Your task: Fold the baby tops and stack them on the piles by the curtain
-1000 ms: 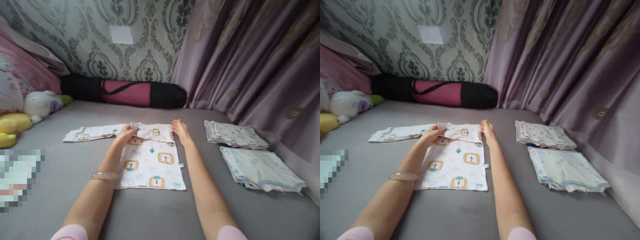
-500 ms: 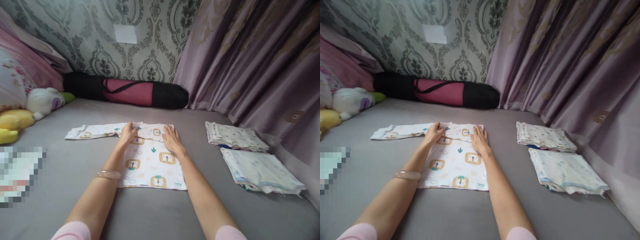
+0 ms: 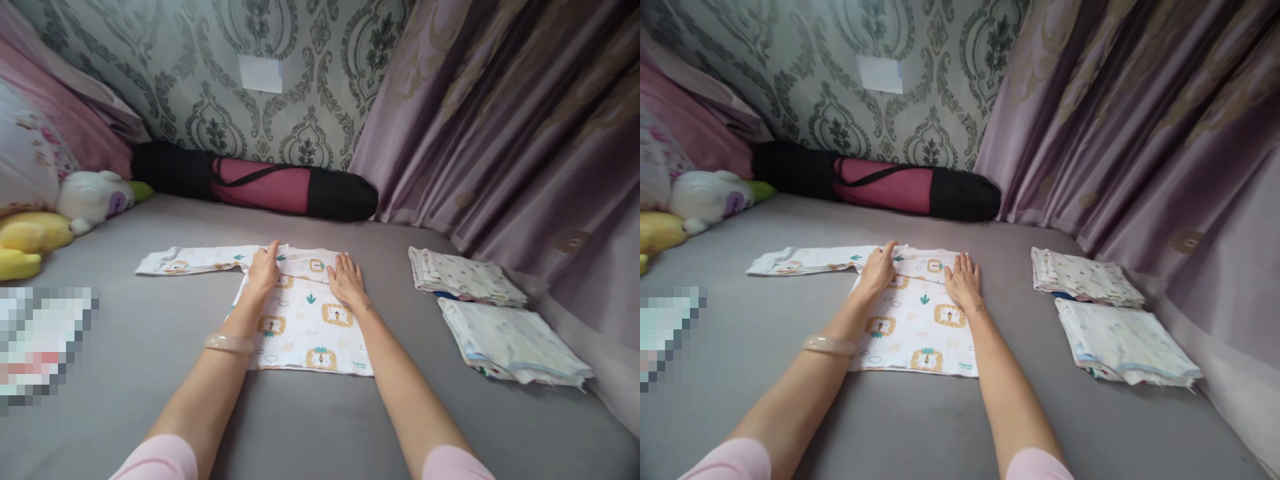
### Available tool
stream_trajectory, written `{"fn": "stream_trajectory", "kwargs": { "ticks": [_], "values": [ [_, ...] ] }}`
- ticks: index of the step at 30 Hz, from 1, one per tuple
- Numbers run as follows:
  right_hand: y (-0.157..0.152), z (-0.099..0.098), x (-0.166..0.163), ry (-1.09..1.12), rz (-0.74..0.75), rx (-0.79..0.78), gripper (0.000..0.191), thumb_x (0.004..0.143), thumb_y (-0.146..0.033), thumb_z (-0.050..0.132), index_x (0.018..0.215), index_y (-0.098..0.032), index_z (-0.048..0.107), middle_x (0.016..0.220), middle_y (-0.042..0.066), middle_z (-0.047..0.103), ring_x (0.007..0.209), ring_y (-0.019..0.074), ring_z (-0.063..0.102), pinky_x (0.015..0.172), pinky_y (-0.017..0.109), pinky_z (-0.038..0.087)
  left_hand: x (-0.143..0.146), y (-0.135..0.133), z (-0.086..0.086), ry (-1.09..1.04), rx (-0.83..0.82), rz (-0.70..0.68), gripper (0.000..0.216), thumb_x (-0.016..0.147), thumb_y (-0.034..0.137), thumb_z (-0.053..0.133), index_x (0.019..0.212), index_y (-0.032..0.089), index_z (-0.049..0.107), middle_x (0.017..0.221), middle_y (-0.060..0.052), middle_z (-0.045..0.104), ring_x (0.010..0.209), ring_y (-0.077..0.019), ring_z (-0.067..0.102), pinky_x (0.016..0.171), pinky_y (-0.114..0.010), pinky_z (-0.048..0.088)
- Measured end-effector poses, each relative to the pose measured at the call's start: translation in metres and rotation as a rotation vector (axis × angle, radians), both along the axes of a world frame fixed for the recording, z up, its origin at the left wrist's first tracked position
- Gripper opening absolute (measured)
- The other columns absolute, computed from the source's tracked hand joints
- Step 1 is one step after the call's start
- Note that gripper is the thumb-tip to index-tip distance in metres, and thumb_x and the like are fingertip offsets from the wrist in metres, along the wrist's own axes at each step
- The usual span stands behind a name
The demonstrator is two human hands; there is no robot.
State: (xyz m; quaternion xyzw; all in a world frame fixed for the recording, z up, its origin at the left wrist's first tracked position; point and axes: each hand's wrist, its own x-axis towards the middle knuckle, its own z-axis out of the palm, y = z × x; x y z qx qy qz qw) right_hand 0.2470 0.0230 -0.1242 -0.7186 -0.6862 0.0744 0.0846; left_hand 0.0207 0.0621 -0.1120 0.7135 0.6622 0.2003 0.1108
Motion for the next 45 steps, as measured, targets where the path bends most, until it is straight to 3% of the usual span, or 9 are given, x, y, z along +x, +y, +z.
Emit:
{"fn": "stream_trajectory", "kwargs": {
  "ticks": [5,10,14,17,20,28,35,39,45],
  "values": [
    [0.004,0.003,-0.001,-0.023,-0.114,-0.037,0.071,0.1,-0.045,0.024,0.154,0.001,0.019,0.162,0.02,0.014,0.149,0.0287,0.015,0.119,0.041,0.013,-0.001,0.001,-0.004,-0.043,-0.029,0.022,0.04,0.089,0.016,0.04,0.121,0.019,0.063,0.114,-0.013,0.055,0.101,-0.0256,0.059,0.084,-0.033,0.048],
    [0.01,0.028,-0.005,-0.077,-0.106,-0.202,0.071,0.099,-0.046,0.027,0.153,0.0,0.022,0.162,0.019,0.016,0.149,0.0311,0.016,0.119,0.052,0.012,0.001,-0.001,0.004,-0.014,0.016,0.052,0.036,0.092,0.019,0.039,0.113,0.017,0.068,0.121,-0.017,0.055,0.112,-0.0304,0.054,0.088,-0.039,0.047],
    [0.013,0.039,-0.027,-0.112,0.035,0.008,0.062,0.1,-0.036,0.024,0.152,-0.003,0.028,0.162,0.016,0.019,0.15,0.0268,0.011,0.12,0.048,0.002,0.013,-0.004,0.013,0.07,0.2,-0.052,0.039,0.09,0.016,0.04,0.121,0.015,0.064,0.139,-0.018,0.051,0.127,-0.0347,0.045,0.1,-0.046,0.041],
    [0.013,0.035,-0.051,-0.073,0.218,0.063,0.061,0.1,-0.033,0.02,0.154,-0.004,0.025,0.162,0.013,0.018,0.151,0.0241,0.01,0.121,0.046,0.002,0.026,-0.004,0.01,0.072,0.261,-0.253,0.052,0.087,0.013,0.042,0.138,0.013,0.051,0.144,-0.015,0.051,0.139,-0.0322,0.036,0.114,-0.048,0.028],
    [0.014,0.025,-0.068,-0.06,0.269,0.054,0.061,0.099,-0.03,0.02,0.154,-0.003,0.024,0.162,0.013,0.017,0.151,0.0229,0.009,0.121,0.043,0.001,0.033,-0.003,0.0,0.041,0.223,-0.312,0.059,0.086,0.012,0.04,0.145,0.01,0.041,0.147,-0.016,0.048,0.143,-0.0307,0.033,0.118,-0.048,0.02],
    [0.014,0.009,-0.074,0.013,0.296,-0.061,0.064,0.1,-0.036,0.02,0.154,-0.002,0.022,0.163,0.012,0.016,0.151,0.0224,0.009,0.121,0.04,0.004,0.018,0.009,-0.012,-0.033,0.042,-0.239,0.074,0.074,0.006,0.048,0.146,0.002,0.032,0.14,-0.026,0.052,0.133,-0.0293,0.048,0.112,-0.042,0.032],
    [0.018,0.013,-0.07,0.034,0.304,-0.113,0.064,0.1,-0.038,0.021,0.154,-0.005,0.024,0.163,0.012,0.015,0.151,0.0222,0.009,0.121,0.04,0.005,0.012,0.018,-0.016,-0.119,0.007,-0.241,0.068,0.078,0.006,0.046,0.146,0.008,0.036,0.134,-0.023,0.058,0.123,-0.0279,0.056,0.104,-0.04,0.042],
    [0.017,0.01,-0.066,0.034,0.294,-0.073,0.064,0.1,-0.038,0.019,0.154,-0.005,0.024,0.163,0.012,0.015,0.151,0.0214,0.009,0.121,0.039,0.004,0.017,0.014,-0.02,-0.028,0.042,-0.277,0.053,0.093,0.02,0.038,0.144,0.007,0.04,0.143,-0.022,0.05,0.136,-0.0292,0.044,0.112,-0.044,0.033],
    [0.013,0.002,-0.06,-0.009,0.084,-0.021,0.067,0.1,-0.039,0.02,0.154,0.001,0.019,0.163,0.017,0.011,0.151,0.0267,0.006,0.121,0.045,0.002,0.027,0.002,-0.016,0.101,-0.119,-0.198,0.062,0.099,0.042,0.031,0.149,0.007,0.034,0.159,-0.021,0.026,0.149,-0.0314,0.018,0.119,-0.05,0.014]
  ]
}}
